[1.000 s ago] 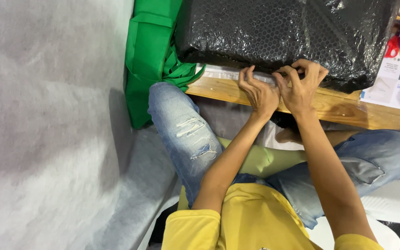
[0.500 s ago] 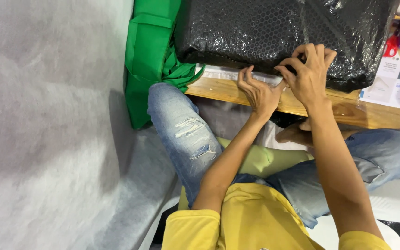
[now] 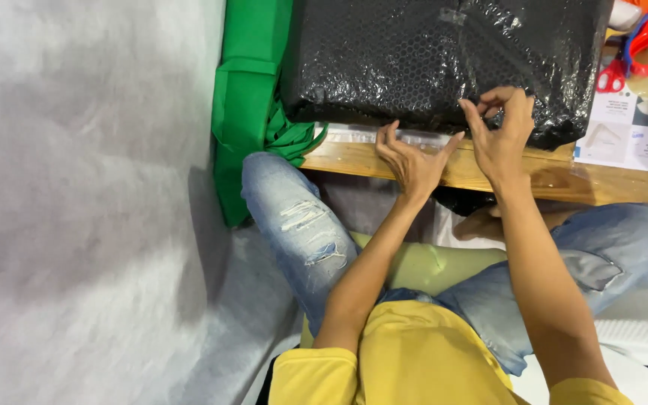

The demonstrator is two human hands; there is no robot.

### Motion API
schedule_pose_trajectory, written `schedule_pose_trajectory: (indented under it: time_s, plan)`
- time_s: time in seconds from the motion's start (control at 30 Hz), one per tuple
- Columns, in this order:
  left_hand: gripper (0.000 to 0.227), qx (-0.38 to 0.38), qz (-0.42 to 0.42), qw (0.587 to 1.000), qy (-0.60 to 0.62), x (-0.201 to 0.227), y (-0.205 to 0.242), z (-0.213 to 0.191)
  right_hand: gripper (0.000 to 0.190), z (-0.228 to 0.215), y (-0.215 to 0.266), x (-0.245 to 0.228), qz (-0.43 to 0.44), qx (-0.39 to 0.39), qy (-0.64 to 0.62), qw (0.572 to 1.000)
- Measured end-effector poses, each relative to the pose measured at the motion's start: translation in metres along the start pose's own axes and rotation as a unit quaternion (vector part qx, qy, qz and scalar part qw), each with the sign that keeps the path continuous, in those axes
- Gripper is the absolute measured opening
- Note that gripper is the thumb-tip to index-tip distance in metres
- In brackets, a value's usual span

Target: The person handles a black wrapped package and then thoroughly wipes a white foam pillow with an orange cloth.

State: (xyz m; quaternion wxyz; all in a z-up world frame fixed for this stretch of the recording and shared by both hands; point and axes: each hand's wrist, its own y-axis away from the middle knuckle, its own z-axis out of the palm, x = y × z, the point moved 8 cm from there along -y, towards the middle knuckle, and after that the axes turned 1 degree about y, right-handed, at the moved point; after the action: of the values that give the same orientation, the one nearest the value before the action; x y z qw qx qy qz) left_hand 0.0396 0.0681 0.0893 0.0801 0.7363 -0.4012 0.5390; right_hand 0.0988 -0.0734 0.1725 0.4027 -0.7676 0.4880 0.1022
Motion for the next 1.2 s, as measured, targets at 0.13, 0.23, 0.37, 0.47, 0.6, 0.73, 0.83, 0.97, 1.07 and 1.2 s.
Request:
schedule_pose_trajectory:
  time_s: [0.13,0.23,0.37,0.47,0.6,0.73,0.83,0.97,1.07,1.2]
  plan:
    - [0.091,0.008,0.016,0.999,0.042,0.017,-0.010,-0.036,0.024,-0.023,0.038,0.021,-0.016,0.010,0.010,1.000]
    - [0.059,0.039,0.055,0.984,0.168,0.028,-0.045,-0.076,0.029,-0.057,0.059,0.052,-0.001,0.041,0.048,0.998]
    - [0.037,-0.046,-0.026,0.995,0.090,0.012,-0.135,-0.104,0.031,-0.114,0.059,0.107,0.105,0.087,0.087,0.987]
    - [0.052,-0.118,0.019,0.991,-0.060,-0.017,-0.210,-0.092,0.028,-0.128,0.038,0.165,0.184,0.104,0.039,0.977]
    - [0.091,-0.237,-0.052,0.959,-0.150,-0.105,-0.291,-0.038,0.042,-0.092,-0.004,0.228,0.341,-0.015,-0.099,0.935]
    - [0.094,-0.289,-0.128,0.945,-0.083,-0.121,-0.292,-0.010,0.074,-0.057,-0.022,0.240,0.475,-0.045,-0.161,0.864]
    - [0.097,-0.322,-0.175,0.924,-0.109,-0.108,-0.274,-0.004,0.091,-0.050,-0.024,0.230,0.523,-0.060,-0.154,0.836]
    - [0.108,-0.359,-0.217,0.895,-0.152,-0.090,-0.267,0.001,0.078,-0.041,-0.028,0.228,0.544,-0.046,-0.203,0.813]
    - [0.111,-0.363,-0.265,0.884,-0.127,-0.098,-0.267,0.001,0.063,-0.039,-0.030,0.231,0.520,-0.032,-0.197,0.831]
    - [0.103,-0.353,-0.325,0.877,-0.028,-0.080,-0.261,-0.018,0.071,-0.059,-0.037,0.196,0.521,-0.048,-0.143,0.840]
